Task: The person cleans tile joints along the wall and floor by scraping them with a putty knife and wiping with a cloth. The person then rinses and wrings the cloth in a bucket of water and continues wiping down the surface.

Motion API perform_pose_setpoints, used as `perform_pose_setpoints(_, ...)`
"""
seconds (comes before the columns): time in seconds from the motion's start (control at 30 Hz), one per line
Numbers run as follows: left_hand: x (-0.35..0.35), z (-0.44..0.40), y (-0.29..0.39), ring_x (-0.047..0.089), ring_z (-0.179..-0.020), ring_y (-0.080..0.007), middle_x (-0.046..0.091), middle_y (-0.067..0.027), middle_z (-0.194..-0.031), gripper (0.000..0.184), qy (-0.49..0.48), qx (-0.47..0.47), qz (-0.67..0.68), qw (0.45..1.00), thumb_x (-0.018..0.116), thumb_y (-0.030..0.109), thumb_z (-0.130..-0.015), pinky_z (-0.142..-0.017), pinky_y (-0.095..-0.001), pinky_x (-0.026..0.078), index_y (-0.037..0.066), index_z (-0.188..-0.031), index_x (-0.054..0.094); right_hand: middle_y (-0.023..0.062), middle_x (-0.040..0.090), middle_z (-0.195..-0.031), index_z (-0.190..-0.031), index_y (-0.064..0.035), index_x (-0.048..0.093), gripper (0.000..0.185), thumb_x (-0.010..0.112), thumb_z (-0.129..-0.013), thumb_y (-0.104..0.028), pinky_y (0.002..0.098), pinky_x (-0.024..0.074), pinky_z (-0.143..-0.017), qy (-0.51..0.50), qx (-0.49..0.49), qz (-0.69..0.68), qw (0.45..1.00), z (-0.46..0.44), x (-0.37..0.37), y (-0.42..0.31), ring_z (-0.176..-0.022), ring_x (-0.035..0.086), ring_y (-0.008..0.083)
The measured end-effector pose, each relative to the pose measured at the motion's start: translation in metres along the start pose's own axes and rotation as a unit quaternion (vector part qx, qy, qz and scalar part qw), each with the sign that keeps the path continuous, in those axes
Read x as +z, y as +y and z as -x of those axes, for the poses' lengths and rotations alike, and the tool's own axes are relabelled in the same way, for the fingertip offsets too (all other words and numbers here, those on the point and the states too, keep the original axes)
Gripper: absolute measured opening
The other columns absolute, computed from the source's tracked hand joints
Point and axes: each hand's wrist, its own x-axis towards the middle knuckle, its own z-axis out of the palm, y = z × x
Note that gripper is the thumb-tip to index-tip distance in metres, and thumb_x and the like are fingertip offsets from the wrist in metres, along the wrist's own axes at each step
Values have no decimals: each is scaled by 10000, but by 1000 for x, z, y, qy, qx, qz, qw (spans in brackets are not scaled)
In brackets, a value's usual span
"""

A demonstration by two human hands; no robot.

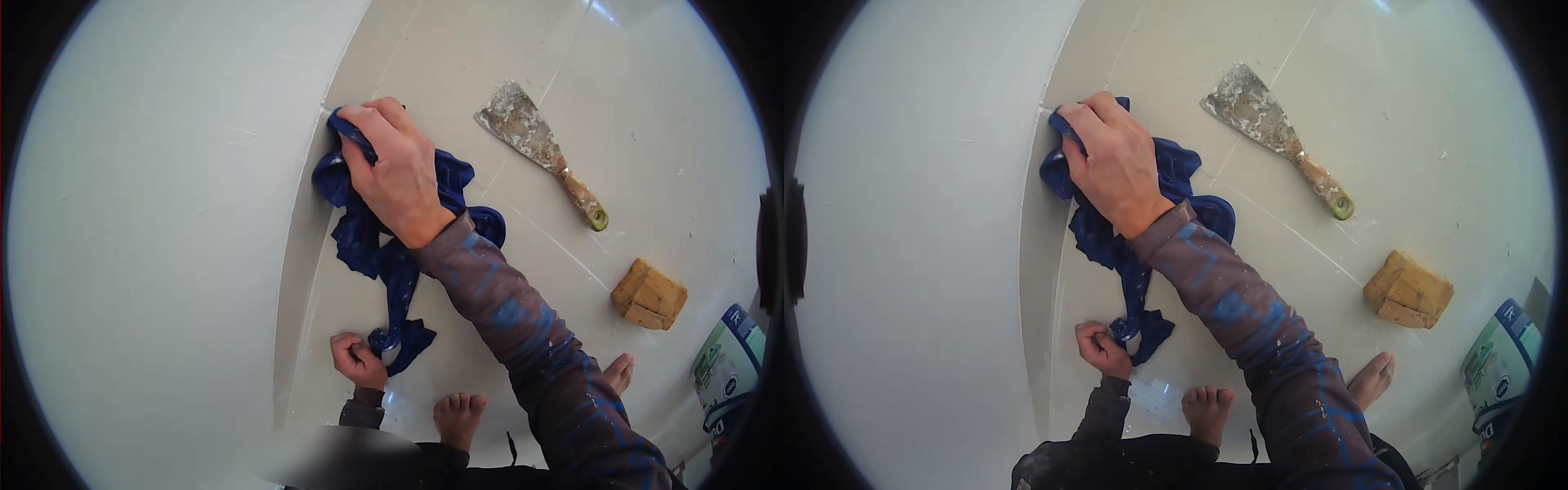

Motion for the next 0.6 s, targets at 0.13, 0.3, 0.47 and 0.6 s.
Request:
perform_pose_setpoints(0.13,1,2,-2,549,-789,-239,549,-108,-896,119,1,7,-3,1000,495,-63,-892,-711,-348,466,21,-939,565,123,635,-1021,-1087,-60,706,271,737,-827,5,418,559,-741,-12,-22,-61,998,-8,-4,5,-860,673,341)
perform_pose_setpoints(0.3,-2,2,1,550,-779,-243,557,-110,-898,120,-1,-4,-4,1000,489,-63,-886,-705,-352,467,18,-930,565,118,633,-1034,-1098,-53,714,266,730,-837,-10,425,560,-749,1,-5,-55,998,2,6,-1,-864,685,340)
perform_pose_setpoints(0.47,1,3,-3,548,-771,-240,561,-110,-904,123,4,0,6,1000,485,-66,-887,-684,-339,461,17,-928,567,126,634,-1008,-1081,-65,722,235,730,-851,-18,420,564,-752,-47,73,8,996,-1,-7,-4,-866,689,337)
perform_pose_setpoints(0.6,6,-2,-1,548,-770,-232,559,-108,-907,124,5,20,0,1000,483,-63,-891,-677,-333,459,18,-934,566,124,640,-998,-1074,-59,725,212,734,-863,-38,431,565,-749,-11,19,-49,999,-4,0,-6,-867,692,338)
